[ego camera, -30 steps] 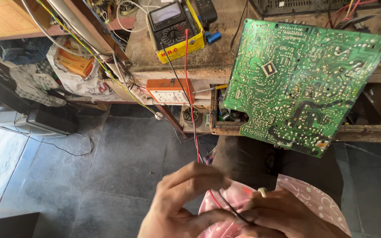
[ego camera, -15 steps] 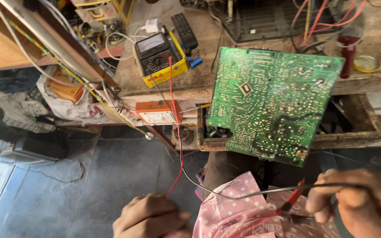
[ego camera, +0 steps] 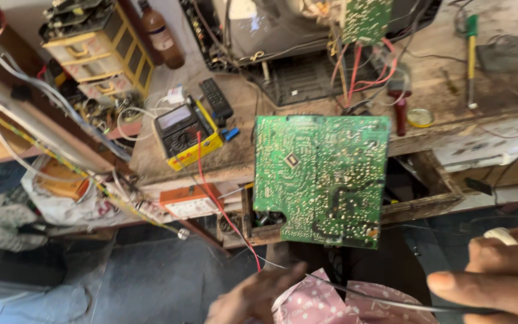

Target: The person uses a soldering iron to apply heat to specific points on a green circuit board while holding multimeter probes to test connections. They then plug a power cord into a wall socket and continue testing the board with the multimeter probes while holding a remote control.

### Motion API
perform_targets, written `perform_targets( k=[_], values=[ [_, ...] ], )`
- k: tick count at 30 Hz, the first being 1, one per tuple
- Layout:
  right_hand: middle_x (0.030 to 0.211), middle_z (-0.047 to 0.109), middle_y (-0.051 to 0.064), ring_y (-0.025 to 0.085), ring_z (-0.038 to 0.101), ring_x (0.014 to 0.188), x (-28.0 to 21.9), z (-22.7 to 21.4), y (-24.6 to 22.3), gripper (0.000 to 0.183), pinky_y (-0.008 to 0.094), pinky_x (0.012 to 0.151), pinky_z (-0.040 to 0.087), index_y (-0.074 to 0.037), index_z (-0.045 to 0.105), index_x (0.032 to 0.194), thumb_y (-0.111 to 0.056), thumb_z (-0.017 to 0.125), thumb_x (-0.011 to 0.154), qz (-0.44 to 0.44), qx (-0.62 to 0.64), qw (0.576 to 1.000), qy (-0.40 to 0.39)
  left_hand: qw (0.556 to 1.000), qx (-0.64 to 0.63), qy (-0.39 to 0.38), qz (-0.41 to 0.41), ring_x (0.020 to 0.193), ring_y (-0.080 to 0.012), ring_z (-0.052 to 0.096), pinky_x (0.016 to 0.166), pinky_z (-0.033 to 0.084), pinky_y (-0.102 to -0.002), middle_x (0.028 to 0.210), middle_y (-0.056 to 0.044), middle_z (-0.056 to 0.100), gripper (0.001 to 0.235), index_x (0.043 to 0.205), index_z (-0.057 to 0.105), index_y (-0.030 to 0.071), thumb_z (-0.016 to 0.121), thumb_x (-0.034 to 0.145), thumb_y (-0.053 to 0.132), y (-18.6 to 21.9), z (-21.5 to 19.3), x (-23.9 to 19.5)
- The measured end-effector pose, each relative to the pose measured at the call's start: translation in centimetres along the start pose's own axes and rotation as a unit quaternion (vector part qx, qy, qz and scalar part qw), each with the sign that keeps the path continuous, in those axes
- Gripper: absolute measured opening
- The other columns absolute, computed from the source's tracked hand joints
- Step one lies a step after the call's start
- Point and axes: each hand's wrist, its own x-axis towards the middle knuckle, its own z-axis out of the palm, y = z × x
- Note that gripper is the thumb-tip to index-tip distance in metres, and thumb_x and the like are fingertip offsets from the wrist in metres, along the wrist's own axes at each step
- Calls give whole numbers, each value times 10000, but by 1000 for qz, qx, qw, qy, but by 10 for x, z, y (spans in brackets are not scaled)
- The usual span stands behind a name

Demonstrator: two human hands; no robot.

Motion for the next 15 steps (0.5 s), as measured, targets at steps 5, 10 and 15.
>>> perform_targets(
  k=[5,10,15],
  values=[
    [781,686,-166,-6,647,614,-3,-8,-3,516,256,593,502,-296,747,1264,-441,899,793,10,-110,992,64,981,-97,-129,-112,782,-196,730,719,567,-304,852,-148,754,440,1178,735,-8,538,1060,367,-37,60,7],
    [744,644,-61,89,586,583,-41,-18,40,347,308,563,455,-252,777,1088,-311,877,761,160,-227,956,96,985,-170,-3,-9,720,-205,731,662,584,-308,968,-147,767,587,1127,729,-45,437,1106,464,-84,39,-8],
    [866,666,35,115,652,686,-59,-96,140,166,292,687,539,-158,788,991,-53,779,863,320,-322,889,59,936,-347,36,-46,495,-218,611,471,500,-279,1040,-339,741,950,1332,581,-155,465,963,713,-89,-45,-2]
  ],
)
